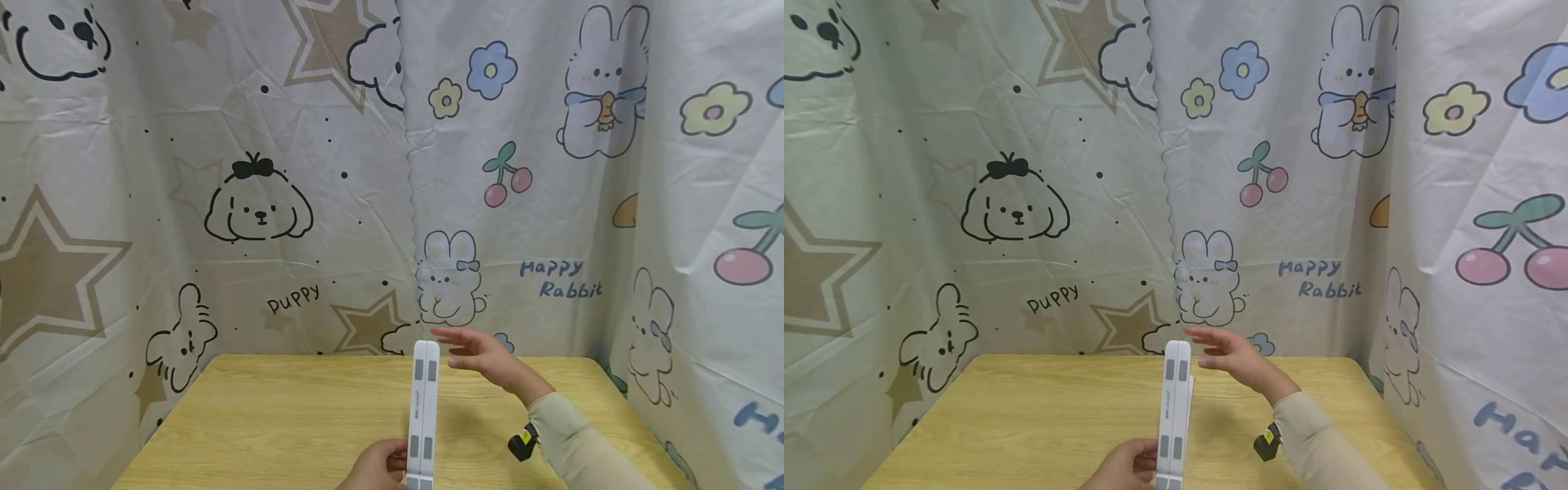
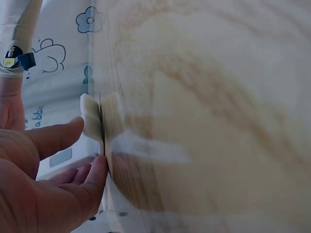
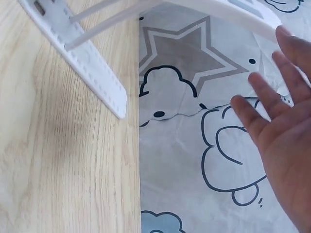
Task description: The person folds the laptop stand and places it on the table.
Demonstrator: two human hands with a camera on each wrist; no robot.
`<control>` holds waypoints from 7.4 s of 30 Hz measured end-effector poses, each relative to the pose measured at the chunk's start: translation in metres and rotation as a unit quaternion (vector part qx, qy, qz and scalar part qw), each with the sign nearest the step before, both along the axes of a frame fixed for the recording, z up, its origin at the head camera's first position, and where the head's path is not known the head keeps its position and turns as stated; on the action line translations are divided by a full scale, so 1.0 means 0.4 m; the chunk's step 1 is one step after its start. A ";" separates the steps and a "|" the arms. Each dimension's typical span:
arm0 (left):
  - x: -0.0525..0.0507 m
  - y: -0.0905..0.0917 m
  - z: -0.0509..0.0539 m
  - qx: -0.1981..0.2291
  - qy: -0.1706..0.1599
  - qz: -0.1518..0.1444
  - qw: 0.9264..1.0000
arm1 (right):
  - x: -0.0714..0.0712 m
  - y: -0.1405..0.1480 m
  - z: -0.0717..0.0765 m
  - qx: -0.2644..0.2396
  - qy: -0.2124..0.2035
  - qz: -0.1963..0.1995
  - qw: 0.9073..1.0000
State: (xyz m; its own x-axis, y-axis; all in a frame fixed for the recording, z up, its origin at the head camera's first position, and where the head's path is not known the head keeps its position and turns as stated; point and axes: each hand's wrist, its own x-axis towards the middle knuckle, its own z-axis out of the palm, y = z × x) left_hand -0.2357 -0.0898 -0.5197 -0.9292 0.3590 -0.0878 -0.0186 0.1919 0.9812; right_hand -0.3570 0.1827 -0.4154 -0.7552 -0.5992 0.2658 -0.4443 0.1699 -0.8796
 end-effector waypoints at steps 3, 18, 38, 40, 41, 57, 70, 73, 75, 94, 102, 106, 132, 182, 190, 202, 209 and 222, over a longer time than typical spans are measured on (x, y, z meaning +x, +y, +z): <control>-0.004 -0.001 -0.002 -0.007 -0.005 -0.002 1.000 | -0.007 -0.003 0.007 0.007 0.000 0.028 1.000; -0.022 0.009 -0.014 -0.013 0.022 -0.016 1.000 | -0.012 -0.006 0.003 0.017 0.045 0.012 0.999; -0.054 -0.028 0.009 -0.053 0.064 -0.134 0.987 | 0.037 0.049 -0.001 0.036 0.091 -0.099 0.990; -0.057 -0.030 0.010 -0.059 0.068 -0.141 0.986 | 0.041 0.057 -0.004 0.036 0.104 -0.102 0.989; -0.057 -0.030 0.010 -0.063 0.068 -0.143 0.985 | 0.042 0.060 -0.005 0.036 0.108 -0.101 0.988; -0.059 -0.012 0.017 -0.115 0.064 -0.123 0.984 | 0.010 0.073 0.022 0.063 0.044 0.029 0.997; -0.076 -0.019 0.008 -0.105 0.022 -0.125 0.986 | 0.031 0.097 0.027 0.088 0.041 -0.017 0.995; -0.063 -0.013 0.012 -0.114 0.034 -0.105 0.987 | 0.040 0.102 0.031 0.102 0.055 -0.038 0.993; -0.056 -0.008 0.013 -0.116 0.048 -0.097 0.987 | 0.044 0.105 0.035 0.104 0.058 -0.040 0.992; -0.051 0.040 0.014 -0.185 0.080 -0.075 0.977 | 0.055 0.125 0.030 0.078 0.042 -0.019 0.996; -0.067 0.032 0.022 -0.204 0.083 -0.108 0.969 | 0.065 0.144 0.015 0.068 0.047 -0.029 0.996; -0.067 0.029 0.031 -0.212 0.095 -0.120 0.965 | 0.079 0.149 0.013 0.064 0.058 -0.038 0.996; -0.096 0.006 0.043 -0.195 0.063 -0.093 0.974 | 0.127 0.136 -0.012 -0.047 -0.021 -0.062 0.997; -0.137 0.229 0.284 -0.170 0.279 -0.010 0.945 | 0.159 0.256 -0.154 0.149 0.069 -0.135 0.977; -0.121 0.256 0.295 -0.166 0.270 -0.012 0.948 | 0.156 0.294 -0.208 0.168 -0.004 -0.077 0.983; -0.122 0.271 0.282 -0.170 0.264 0.012 0.949 | 0.159 0.302 -0.254 0.226 -0.051 -0.091 0.969; -0.121 0.278 0.282 -0.173 0.246 0.009 0.954 | 0.157 0.300 -0.267 0.226 -0.059 -0.094 0.968; -0.141 0.280 0.273 -0.176 0.252 -0.016 0.951 | 0.161 0.298 -0.269 0.226 -0.064 -0.107 0.966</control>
